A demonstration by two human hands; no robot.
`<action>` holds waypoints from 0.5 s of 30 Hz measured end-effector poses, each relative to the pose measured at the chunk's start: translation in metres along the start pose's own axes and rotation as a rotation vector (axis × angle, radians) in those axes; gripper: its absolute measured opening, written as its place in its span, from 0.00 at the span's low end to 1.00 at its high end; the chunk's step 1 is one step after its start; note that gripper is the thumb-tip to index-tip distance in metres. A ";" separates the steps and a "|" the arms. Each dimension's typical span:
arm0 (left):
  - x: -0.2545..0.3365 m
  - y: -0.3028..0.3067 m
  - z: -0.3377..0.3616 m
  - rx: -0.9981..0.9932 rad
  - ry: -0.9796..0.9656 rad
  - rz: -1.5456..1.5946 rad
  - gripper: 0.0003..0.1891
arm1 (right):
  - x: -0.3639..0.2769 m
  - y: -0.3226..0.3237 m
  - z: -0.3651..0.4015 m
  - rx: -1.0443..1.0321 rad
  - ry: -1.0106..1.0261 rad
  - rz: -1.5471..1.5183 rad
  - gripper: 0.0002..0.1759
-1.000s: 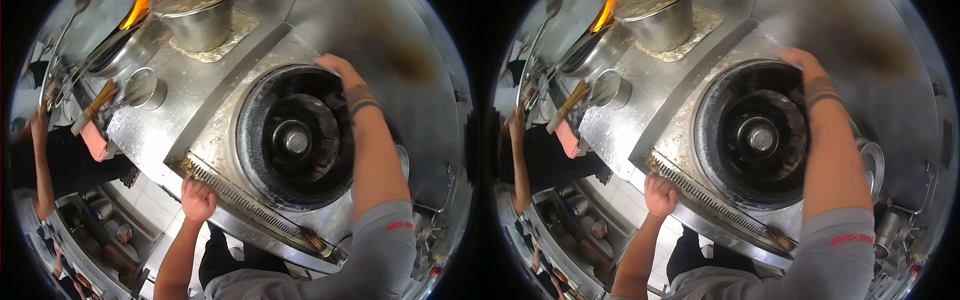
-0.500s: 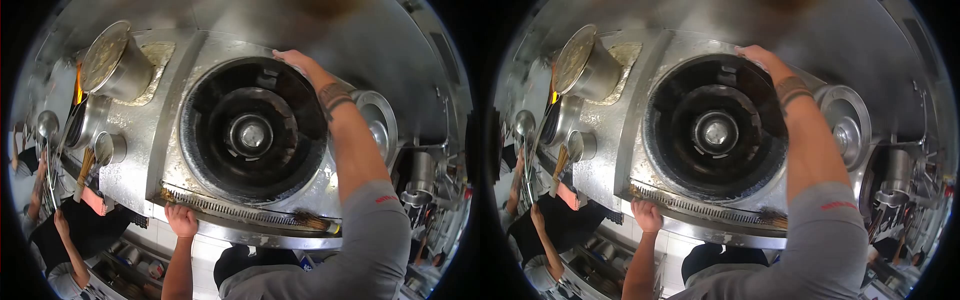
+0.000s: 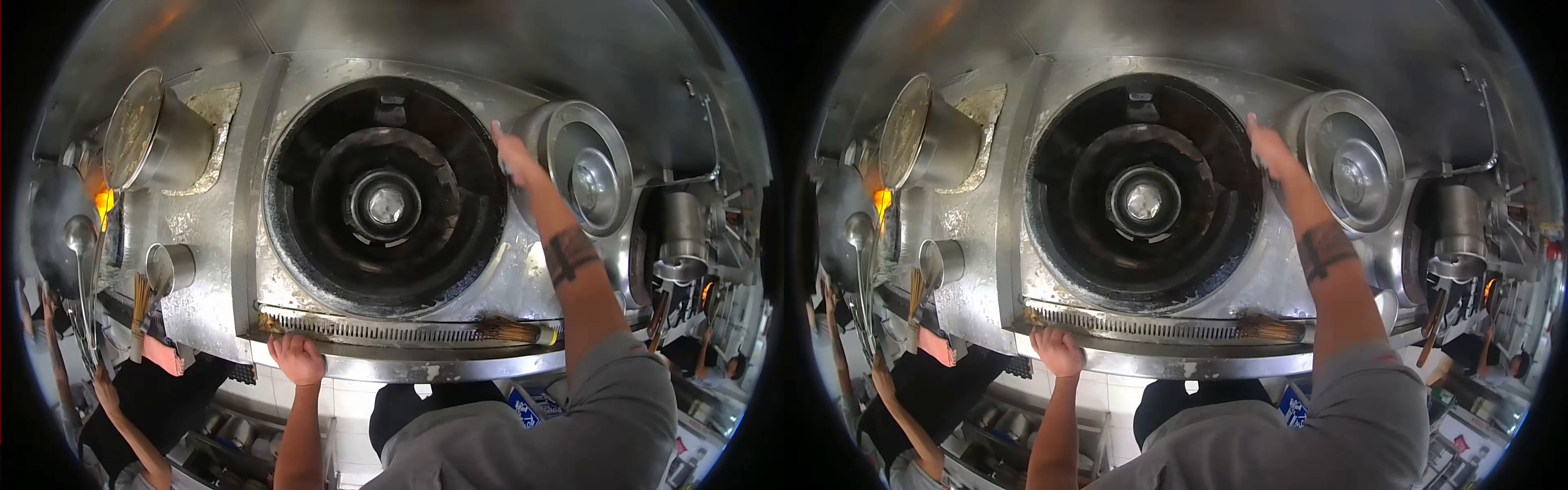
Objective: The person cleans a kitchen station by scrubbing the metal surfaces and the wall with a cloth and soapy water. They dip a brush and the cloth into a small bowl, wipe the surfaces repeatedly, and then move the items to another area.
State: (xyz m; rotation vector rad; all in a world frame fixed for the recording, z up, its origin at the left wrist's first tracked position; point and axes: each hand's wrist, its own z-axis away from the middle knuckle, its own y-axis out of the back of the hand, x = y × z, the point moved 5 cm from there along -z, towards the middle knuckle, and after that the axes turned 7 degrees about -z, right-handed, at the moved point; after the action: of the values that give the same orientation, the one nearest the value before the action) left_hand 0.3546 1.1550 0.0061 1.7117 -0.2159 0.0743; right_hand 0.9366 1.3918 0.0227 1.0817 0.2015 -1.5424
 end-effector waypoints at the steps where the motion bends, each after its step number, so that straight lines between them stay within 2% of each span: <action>1: 0.002 -0.001 -0.001 -0.010 -0.007 -0.005 0.08 | -0.008 -0.009 -0.028 -0.117 -0.065 -0.076 0.51; 2: 0.003 0.001 -0.003 -0.006 0.012 -0.011 0.08 | -0.020 -0.021 -0.059 -0.237 -0.130 -0.149 0.50; 4: 0.005 0.005 -0.005 -0.011 -0.001 -0.001 0.07 | -0.076 -0.053 -0.088 -0.237 0.030 0.164 0.48; 6: 0.000 0.004 -0.004 -0.022 0.027 -0.004 0.07 | -0.139 -0.103 -0.082 -0.424 0.181 0.341 0.44; 7: -0.002 0.003 -0.004 -0.044 0.023 0.014 0.07 | -0.155 -0.131 -0.089 -0.448 0.192 0.344 0.44; 9: -0.003 0.004 -0.006 -0.002 0.013 0.021 0.07 | -0.195 -0.180 -0.095 -0.451 0.392 0.514 0.40; 10: -0.002 0.006 -0.004 0.026 -0.012 0.043 0.08 | -0.199 -0.192 -0.093 -0.477 0.406 0.528 0.40; 12: -0.007 0.004 -0.003 -0.023 0.013 0.028 0.06 | -0.193 -0.190 -0.090 -0.637 0.400 0.423 0.34; 13: -0.007 0.007 0.000 -0.024 0.043 0.040 0.06 | -0.161 -0.160 -0.137 -0.461 0.431 0.436 0.32; 14: -0.008 0.008 -0.004 -0.025 0.049 0.046 0.05 | -0.151 -0.119 -0.104 -0.464 0.407 0.501 0.32; 15: -0.010 0.009 -0.008 -0.010 0.078 0.054 0.05 | -0.112 -0.081 -0.115 -0.395 0.276 0.408 0.33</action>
State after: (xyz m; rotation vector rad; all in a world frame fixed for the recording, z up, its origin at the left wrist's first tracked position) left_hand 0.3433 1.1622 0.0146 1.6897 -0.2041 0.1795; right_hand 0.9144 1.5688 0.0041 0.9429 0.4277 -0.9376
